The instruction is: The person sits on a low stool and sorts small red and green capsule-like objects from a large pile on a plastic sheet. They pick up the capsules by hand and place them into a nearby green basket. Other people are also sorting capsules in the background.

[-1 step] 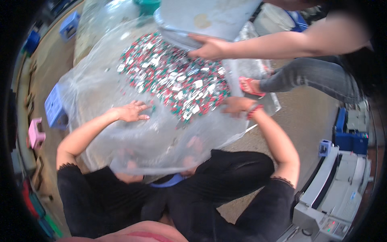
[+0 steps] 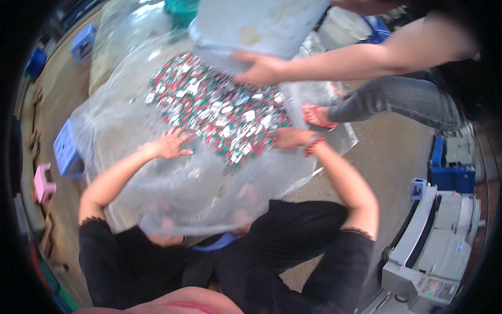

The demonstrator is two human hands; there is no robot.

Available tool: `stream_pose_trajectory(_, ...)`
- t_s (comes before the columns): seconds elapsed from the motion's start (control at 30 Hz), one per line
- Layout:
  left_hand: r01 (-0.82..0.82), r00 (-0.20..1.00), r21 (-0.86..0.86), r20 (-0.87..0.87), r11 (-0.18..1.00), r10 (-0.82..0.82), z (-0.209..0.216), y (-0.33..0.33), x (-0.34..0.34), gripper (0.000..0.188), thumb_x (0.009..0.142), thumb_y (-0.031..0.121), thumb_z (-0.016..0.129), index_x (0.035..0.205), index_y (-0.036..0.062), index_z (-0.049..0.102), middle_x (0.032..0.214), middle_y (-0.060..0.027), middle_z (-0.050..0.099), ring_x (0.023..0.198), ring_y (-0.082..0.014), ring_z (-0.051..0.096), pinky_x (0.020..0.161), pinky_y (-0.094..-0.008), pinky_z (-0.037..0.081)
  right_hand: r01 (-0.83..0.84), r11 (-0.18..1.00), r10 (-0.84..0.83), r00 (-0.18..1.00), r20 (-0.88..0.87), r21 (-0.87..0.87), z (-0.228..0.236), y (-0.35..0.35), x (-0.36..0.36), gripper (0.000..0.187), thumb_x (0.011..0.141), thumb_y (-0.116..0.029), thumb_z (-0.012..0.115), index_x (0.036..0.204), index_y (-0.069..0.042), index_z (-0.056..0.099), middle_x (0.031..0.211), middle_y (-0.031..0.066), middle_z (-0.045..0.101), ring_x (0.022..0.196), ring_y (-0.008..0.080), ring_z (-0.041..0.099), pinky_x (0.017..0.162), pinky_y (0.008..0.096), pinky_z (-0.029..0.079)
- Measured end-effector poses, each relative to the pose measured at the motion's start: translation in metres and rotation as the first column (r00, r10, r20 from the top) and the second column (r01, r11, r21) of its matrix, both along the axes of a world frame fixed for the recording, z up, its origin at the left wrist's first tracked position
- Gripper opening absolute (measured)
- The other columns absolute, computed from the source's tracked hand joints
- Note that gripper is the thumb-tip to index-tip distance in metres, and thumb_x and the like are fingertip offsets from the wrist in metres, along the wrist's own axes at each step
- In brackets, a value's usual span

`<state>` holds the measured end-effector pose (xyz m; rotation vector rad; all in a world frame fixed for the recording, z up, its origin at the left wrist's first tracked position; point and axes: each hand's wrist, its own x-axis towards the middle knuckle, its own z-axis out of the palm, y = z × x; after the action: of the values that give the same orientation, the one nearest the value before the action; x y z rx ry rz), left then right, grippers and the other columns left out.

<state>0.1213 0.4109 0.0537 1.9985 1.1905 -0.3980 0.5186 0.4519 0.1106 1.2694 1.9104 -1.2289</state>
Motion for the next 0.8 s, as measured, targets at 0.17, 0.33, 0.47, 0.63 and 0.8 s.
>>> stream_pose_trajectory(0.17,-0.270,0.959,0.390,0.031,0.880,0.281,-0.052,0.077,0.088,0.098,0.066,0.067,0.060,0.143,0.0300,0.012,0.149,-0.0143,-0.004,0.134,-0.0420,-0.013,0.095,-0.0727,0.007,0.199,0.802,-0.176,0.980,-0.096,0.563,-0.145,0.064,-0.024,0.072,0.086,-0.051,0.043,0.139,-0.005,0.025,0.137,0.0262,0.031,0.126,0.0390,0.031,0.105,0.0445,0.023)
stream_pose_trajectory(0.33,-0.388,0.919,0.483,0.136,0.785,0.370,-0.107,0.106,0.127,0.090,0.065,0.069,0.057,0.140,0.0348,0.020,0.150,-0.0083,-0.001,0.134,-0.0417,-0.014,0.092,-0.0758,0.011,0.629,0.426,-0.751,0.646,-0.133,0.650,-0.202,0.082,-0.029,0.077,0.086,-0.058,0.037,0.143,-0.012,0.013,0.138,0.0308,0.024,0.128,0.0449,0.022,0.107,0.0504,0.010)
stream_pose_trajectory(0.47,-0.389,0.919,0.551,0.177,0.739,0.352,-0.127,0.097,0.113,0.076,0.071,0.062,0.057,0.136,0.0338,0.030,0.147,-0.0063,0.018,0.135,-0.0411,0.004,0.095,-0.0720,0.014,0.545,0.416,-0.804,0.594,0.016,0.728,-0.188,0.054,-0.109,0.079,0.081,-0.067,0.037,0.143,-0.024,0.015,0.135,0.0268,0.026,0.124,0.0440,0.027,0.088,0.0672,0.028)
stream_pose_trajectory(0.63,-0.269,0.961,0.586,0.118,0.764,0.248,-0.127,0.063,0.100,0.065,0.075,0.045,0.059,0.134,0.0252,0.038,0.146,-0.0077,0.021,0.132,-0.0412,0.016,0.098,-0.0695,0.015,0.406,0.497,-0.661,0.750,0.031,0.767,-0.186,-0.008,-0.166,0.064,0.086,-0.049,0.042,0.142,-0.028,0.020,0.130,0.0241,0.033,0.114,0.0370,0.037,0.082,0.0643,0.034)
stream_pose_trajectory(0.8,-0.443,0.896,0.515,0.226,0.733,0.383,-0.158,-0.010,0.065,0.069,0.069,0.037,0.066,0.131,0.0175,0.042,0.145,-0.0127,0.017,0.131,-0.0426,0.016,0.100,-0.0662,0.017,0.419,0.556,-0.544,0.837,-0.068,0.718,-0.193,-0.064,-0.216,0.073,0.081,-0.037,0.053,0.143,-0.023,0.016,0.130,0.0244,0.032,0.115,0.0382,0.035,0.081,0.0667,0.035)
